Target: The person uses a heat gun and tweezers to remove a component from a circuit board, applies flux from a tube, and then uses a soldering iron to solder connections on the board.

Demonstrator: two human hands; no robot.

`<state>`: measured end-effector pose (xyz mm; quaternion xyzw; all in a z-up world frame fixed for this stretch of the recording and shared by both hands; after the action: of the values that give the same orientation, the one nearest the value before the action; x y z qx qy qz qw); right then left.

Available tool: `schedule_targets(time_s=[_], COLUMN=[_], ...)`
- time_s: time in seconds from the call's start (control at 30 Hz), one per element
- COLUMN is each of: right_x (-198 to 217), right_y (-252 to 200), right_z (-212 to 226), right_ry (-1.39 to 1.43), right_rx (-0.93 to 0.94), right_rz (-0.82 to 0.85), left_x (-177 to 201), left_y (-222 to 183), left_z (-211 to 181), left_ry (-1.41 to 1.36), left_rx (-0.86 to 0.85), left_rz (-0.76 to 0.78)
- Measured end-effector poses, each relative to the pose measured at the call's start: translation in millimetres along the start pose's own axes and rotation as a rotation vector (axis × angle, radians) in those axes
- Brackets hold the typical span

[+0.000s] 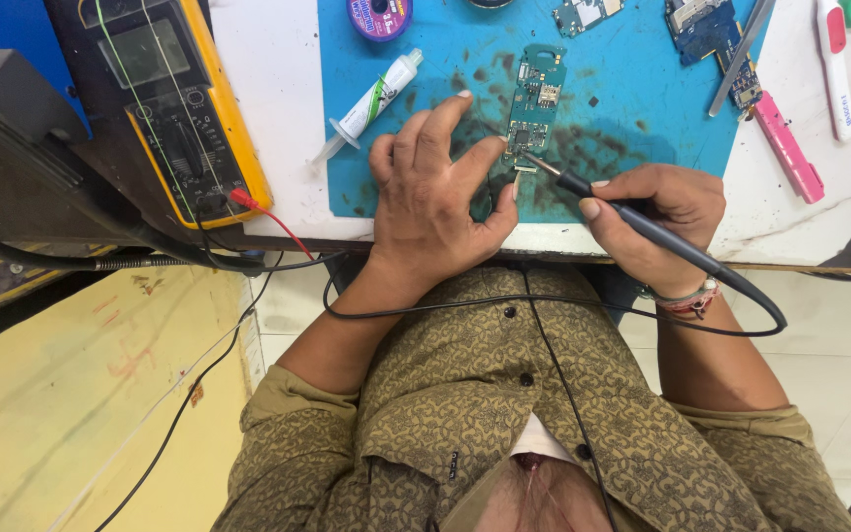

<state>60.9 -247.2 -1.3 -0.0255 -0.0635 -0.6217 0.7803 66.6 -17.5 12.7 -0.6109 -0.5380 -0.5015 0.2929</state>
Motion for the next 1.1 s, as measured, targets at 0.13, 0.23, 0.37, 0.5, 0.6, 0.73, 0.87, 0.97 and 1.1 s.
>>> schedule_targets(time_s=[0.13, 0.23, 0.37, 0.5, 0.6, 0.73, 0.87, 0.97, 1.1], right_x=[0, 0, 0, -1, 0, 4, 10, 19, 32], right_y=[0, 1, 1, 2, 0, -3, -9, -19, -40], right_z=[0, 2, 1, 3, 2, -3, -8, -12, -17], right_ry=[-0.003, -0.011, 0.0, -0.005, -0.012, 0.024, 0.026, 0.059, 0.241], right_rx=[-0.003, 0.014, -0.012, 0.011, 0.004, -0.013, 0.038, 0.056, 0.026], right_rz=[0.004, 0.004, 0.006, 0.013, 0.007, -0.031, -0.096, -0.176, -0.355], left_x=[0, 0, 0, 0, 0, 1, 1, 0, 0], left_y=[-1, 0, 0, 0, 0, 0, 0, -1, -1], left_z=[0, 0, 0, 0, 0, 0, 0, -1, -1], left_ry=[0.0, -0.002, -0.002, 0.002, 0.001, 0.007, 0.005, 0.002, 0.013], left_rx=[0.002, 0.0, 0.004, 0.004, 0.004, 0.003, 0.002, -0.002, -0.004], left_rz=[-0.003, -0.002, -0.005, -0.006, -0.004, -0.008, -0.004, 0.002, -0.008])
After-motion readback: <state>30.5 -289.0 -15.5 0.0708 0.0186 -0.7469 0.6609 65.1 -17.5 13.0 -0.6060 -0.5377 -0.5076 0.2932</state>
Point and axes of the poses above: each hand's wrist, its own y-axis towards the middle knuckle, its own x-axis out of the back of the hand, z = x × y, the point moved 7 cm from there along y, towards the middle knuckle, and after that the axes turned 14 degrees about y, right-handed, at the moved point
